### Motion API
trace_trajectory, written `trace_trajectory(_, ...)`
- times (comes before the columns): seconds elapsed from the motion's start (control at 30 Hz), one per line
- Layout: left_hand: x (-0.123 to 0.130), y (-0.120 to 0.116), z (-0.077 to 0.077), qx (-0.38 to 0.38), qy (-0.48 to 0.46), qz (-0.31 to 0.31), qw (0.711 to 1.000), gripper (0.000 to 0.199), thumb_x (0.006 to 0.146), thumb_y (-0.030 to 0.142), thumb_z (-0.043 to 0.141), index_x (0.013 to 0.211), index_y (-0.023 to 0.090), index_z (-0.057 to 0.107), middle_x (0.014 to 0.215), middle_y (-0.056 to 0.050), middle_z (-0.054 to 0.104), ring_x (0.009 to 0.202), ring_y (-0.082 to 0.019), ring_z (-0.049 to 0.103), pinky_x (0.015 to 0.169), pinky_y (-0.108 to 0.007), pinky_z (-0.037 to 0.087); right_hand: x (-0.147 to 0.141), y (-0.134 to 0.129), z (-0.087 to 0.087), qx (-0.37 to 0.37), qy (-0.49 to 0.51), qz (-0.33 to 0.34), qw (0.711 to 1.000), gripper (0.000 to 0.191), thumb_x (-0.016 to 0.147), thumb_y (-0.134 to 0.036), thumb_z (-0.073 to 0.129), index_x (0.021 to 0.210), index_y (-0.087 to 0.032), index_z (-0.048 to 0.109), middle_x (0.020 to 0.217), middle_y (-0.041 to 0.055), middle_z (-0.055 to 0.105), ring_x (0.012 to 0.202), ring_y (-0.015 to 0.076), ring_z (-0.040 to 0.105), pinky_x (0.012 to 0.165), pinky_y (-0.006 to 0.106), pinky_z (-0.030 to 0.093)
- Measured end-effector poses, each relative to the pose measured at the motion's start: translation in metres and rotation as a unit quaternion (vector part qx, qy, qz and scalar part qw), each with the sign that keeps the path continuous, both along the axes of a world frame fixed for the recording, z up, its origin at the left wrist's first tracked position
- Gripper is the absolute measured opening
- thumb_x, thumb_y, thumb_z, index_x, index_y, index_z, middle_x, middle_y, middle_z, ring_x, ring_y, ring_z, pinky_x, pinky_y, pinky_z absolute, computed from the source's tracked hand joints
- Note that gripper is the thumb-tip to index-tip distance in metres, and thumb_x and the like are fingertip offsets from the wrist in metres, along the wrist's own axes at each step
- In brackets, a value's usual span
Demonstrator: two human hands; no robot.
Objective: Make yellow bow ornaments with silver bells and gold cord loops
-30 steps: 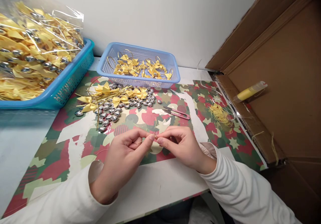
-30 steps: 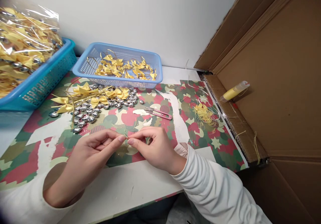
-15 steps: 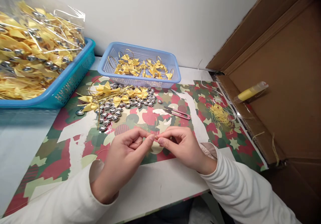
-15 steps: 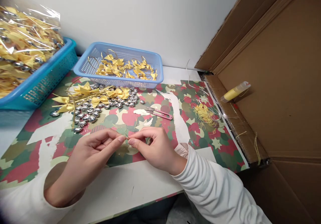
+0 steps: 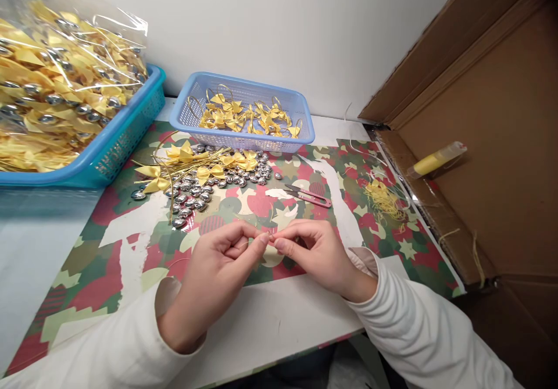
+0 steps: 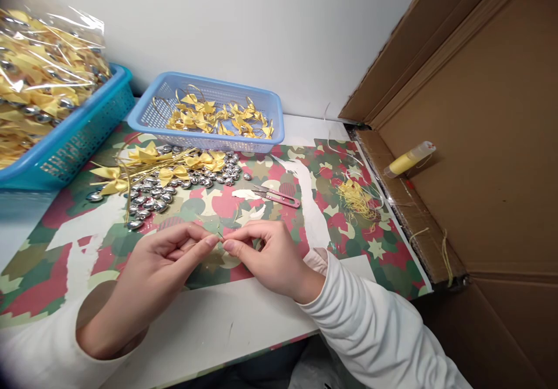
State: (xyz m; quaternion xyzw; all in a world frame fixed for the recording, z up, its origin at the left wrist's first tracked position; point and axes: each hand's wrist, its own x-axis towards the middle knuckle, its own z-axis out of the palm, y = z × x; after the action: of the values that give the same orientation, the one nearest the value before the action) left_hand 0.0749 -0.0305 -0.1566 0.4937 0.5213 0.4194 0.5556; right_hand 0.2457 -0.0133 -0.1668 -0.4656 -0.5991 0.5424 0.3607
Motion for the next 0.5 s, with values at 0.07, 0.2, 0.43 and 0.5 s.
trace_trajectory(0.07, -0.0001, -0.0001, 0.0000, -0.004, 0.004, 0.001, 1.000, 0.030, 0.081, 0.042, 0.065, 0.067, 0.015, 0.065, 0.045, 0.007, 0.033, 0.042, -0.005, 0.025, 0.039, -0.015, 0.019, 0.0001, -0.0001, 0.0000, -0.005, 0.001, 0.001, 1.000, 0.018, 0.082, -0.030, 0.068, 0.084, -0.015, 0.078, 0.078, 0.0076, 0.071, 0.071, 0.0163, 0.063, 0.065, 0.030, 0.051)
trace_trajectory(0.2, -0.0005, -0.0004, -0.0009, -0.008, 0.016, 0.005, 1.000, 0.031, 0.081, 0.043, 0.064, 0.067, 0.015, 0.065, 0.046, 0.007, 0.030, 0.043, -0.005, 0.025, 0.040, -0.016, 0.019, 0.0003, -0.0004, -0.0002, -0.010, 0.006, 0.003, 1.000, 0.019, 0.082, -0.031, 0.068, 0.083, -0.016, 0.079, 0.076, 0.0068, 0.070, 0.070, 0.0156, 0.062, 0.065, 0.030, 0.050)
trace_trajectory(0.43, -0.0009, -0.0002, -0.0027, -0.002, 0.023, 0.007, 1.000, 0.031, 0.082, 0.043, 0.063, 0.067, 0.015, 0.064, 0.047, 0.007, 0.030, 0.043, -0.005, 0.025, 0.040, -0.016, 0.019, 0.0002, -0.0006, -0.0010, -0.016, 0.019, 0.005, 1.000, 0.017, 0.082, -0.029, 0.068, 0.083, -0.015, 0.078, 0.077, 0.0070, 0.070, 0.070, 0.0154, 0.062, 0.064, 0.029, 0.049)
trace_trajectory(0.5, -0.0014, -0.0009, -0.0030, 0.002, 0.022, 0.007, 1.000, 0.031, 0.082, 0.043, 0.062, 0.067, 0.016, 0.063, 0.047, 0.007, 0.028, 0.043, -0.005, 0.023, 0.040, -0.016, 0.018, 0.0002, -0.0004, -0.0015, -0.021, 0.024, 0.003, 0.999, 0.017, 0.081, -0.029, 0.069, 0.083, -0.015, 0.078, 0.077, 0.0070, 0.071, 0.069, 0.0155, 0.062, 0.064, 0.029, 0.049)
